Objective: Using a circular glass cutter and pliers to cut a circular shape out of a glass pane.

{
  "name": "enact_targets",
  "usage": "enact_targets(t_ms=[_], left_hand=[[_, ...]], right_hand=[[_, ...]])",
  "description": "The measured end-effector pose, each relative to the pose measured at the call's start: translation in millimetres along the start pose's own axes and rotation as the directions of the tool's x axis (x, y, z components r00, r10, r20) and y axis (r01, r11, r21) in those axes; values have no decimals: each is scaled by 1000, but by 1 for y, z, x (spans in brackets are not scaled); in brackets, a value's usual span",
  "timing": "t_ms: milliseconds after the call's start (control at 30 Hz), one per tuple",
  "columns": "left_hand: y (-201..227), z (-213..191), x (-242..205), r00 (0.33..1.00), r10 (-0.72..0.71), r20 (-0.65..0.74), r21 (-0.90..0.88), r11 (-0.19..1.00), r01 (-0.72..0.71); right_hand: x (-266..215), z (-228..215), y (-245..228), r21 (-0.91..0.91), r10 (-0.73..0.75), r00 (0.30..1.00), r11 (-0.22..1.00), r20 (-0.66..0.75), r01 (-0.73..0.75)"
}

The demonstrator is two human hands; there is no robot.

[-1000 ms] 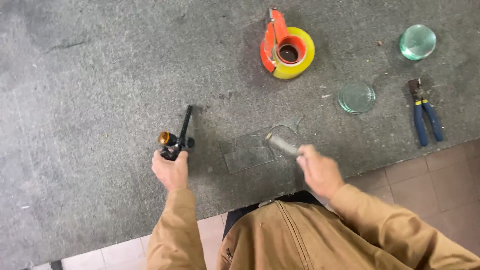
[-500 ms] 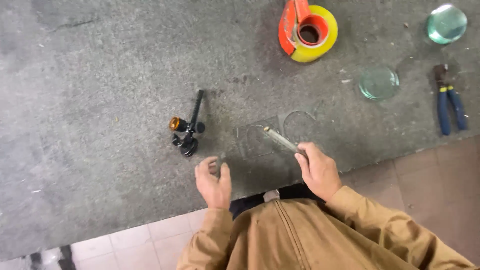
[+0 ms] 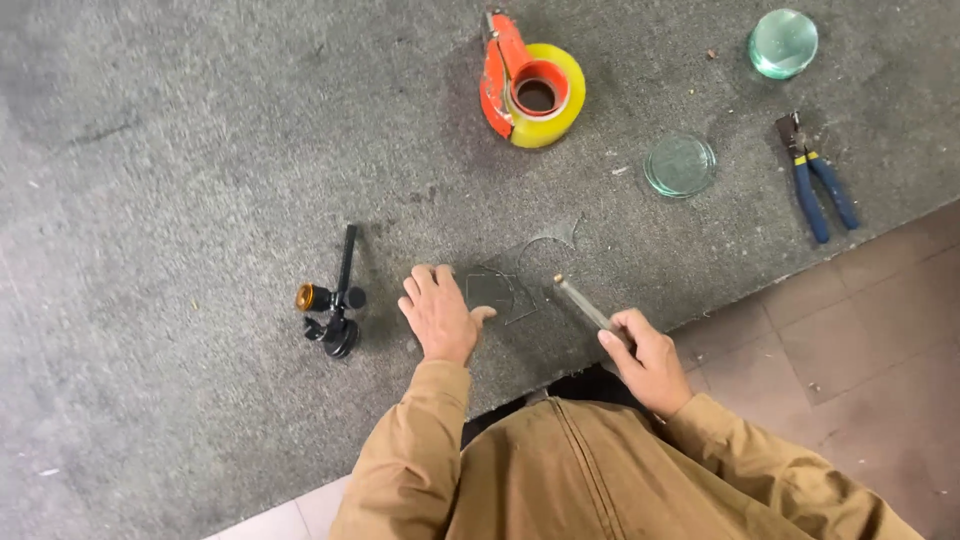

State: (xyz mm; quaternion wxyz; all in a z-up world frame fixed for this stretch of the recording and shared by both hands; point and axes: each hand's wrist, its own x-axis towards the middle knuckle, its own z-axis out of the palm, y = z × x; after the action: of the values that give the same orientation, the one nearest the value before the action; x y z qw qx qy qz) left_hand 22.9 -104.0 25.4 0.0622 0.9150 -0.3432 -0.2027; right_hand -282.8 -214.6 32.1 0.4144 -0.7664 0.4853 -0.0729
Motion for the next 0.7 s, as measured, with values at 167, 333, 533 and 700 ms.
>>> enact_targets(t_ms=[167,333,533,700], left_hand=[[-8,-18,1,984,-36,177,141,990,11],[-74,28,-21,935,-141,327,-390,881,269],[-47,16,-104,811,-407,420,-897,-52,439],[-23,40,-123,760,-499,416,-903,-128,410]], right_hand=[[1,-2,17,36,13,1000,999,26,-13],[14,-15,14,73,-11,997,997,82,5],[30,-37,-1,104,-40,988,994,151,25],[49,-42,-1,6,-75,959,997,273,77]])
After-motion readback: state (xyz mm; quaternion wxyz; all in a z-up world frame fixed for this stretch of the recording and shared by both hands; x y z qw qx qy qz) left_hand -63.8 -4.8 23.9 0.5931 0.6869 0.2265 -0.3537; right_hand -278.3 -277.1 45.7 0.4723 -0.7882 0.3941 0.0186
